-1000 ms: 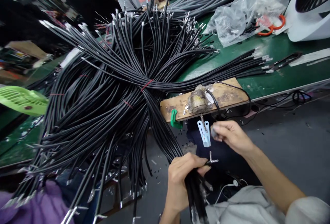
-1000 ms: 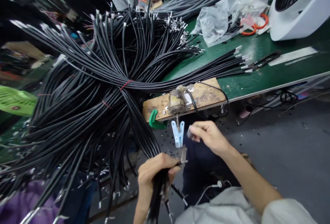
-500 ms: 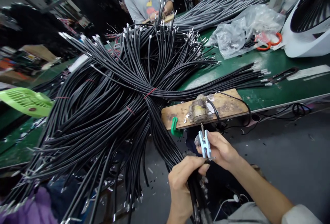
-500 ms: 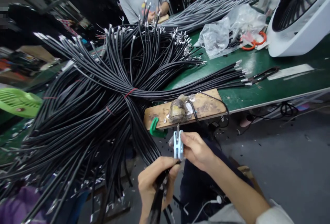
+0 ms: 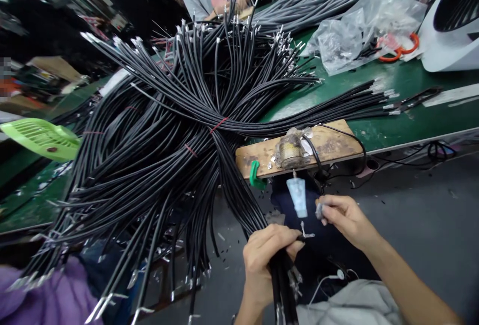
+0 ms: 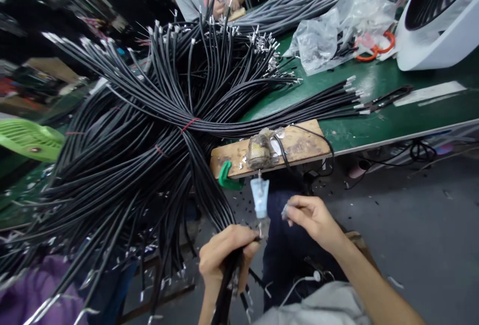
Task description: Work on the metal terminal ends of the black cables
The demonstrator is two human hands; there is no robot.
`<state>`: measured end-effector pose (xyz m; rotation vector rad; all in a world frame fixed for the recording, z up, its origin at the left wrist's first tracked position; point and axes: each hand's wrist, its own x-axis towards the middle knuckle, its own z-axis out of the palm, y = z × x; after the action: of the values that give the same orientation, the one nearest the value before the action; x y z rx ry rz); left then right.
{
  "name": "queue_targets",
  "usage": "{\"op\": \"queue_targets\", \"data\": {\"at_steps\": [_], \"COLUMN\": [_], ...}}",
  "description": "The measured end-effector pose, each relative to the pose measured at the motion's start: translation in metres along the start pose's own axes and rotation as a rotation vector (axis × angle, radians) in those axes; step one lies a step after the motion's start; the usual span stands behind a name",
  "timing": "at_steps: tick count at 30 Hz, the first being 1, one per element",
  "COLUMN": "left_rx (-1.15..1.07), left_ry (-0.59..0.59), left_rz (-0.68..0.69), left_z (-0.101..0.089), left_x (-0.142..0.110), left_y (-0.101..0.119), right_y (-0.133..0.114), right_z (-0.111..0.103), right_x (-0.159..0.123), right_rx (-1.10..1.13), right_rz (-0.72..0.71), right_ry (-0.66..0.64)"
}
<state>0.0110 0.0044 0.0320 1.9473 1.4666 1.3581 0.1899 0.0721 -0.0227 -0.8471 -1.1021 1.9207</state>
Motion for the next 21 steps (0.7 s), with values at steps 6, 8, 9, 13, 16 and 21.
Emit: {"op": "queue_targets", "data": {"at_steps": [6, 8, 9, 13, 16, 21], "left_rx": [0.032, 0.037, 0.053, 0.183, 0.216, 0.195], "left_ry": [-0.226, -0.237, -0.24, -0.3, -0.281, -0.093], "left_rz": [0.014, 0.013, 0.009, 0.055, 0.131, 0.128], "left_z": [-0.003, -0.005, -0.006, -0.01, -0.012, -0.007], "left_x": [-0.001, -0.002, -0.002, -0.003, -0.004, -0.008], "left_y": [-0.007, -0.006, -0.006, -0.001, 0.002, 0.003], "right_y": [-0.013, -0.014, -0.013, -0.015, -0.024, -0.04], "right_z": [0.02, 0.024, 0.026, 0.03, 0.031, 0.038], "right_x": [0.012, 0.013, 0.013, 0.01, 0.014, 0.035], "right_rx": [-0.112, -0.195, -0.272, -0.564, -0.571, -0.499], "right_rz": [0.091, 0.072, 0.026, -0.255, -0.309, -0.23], "right_ry": [-0.313, -0.293, -0.221, 0.252, 0.247, 0.171]}}
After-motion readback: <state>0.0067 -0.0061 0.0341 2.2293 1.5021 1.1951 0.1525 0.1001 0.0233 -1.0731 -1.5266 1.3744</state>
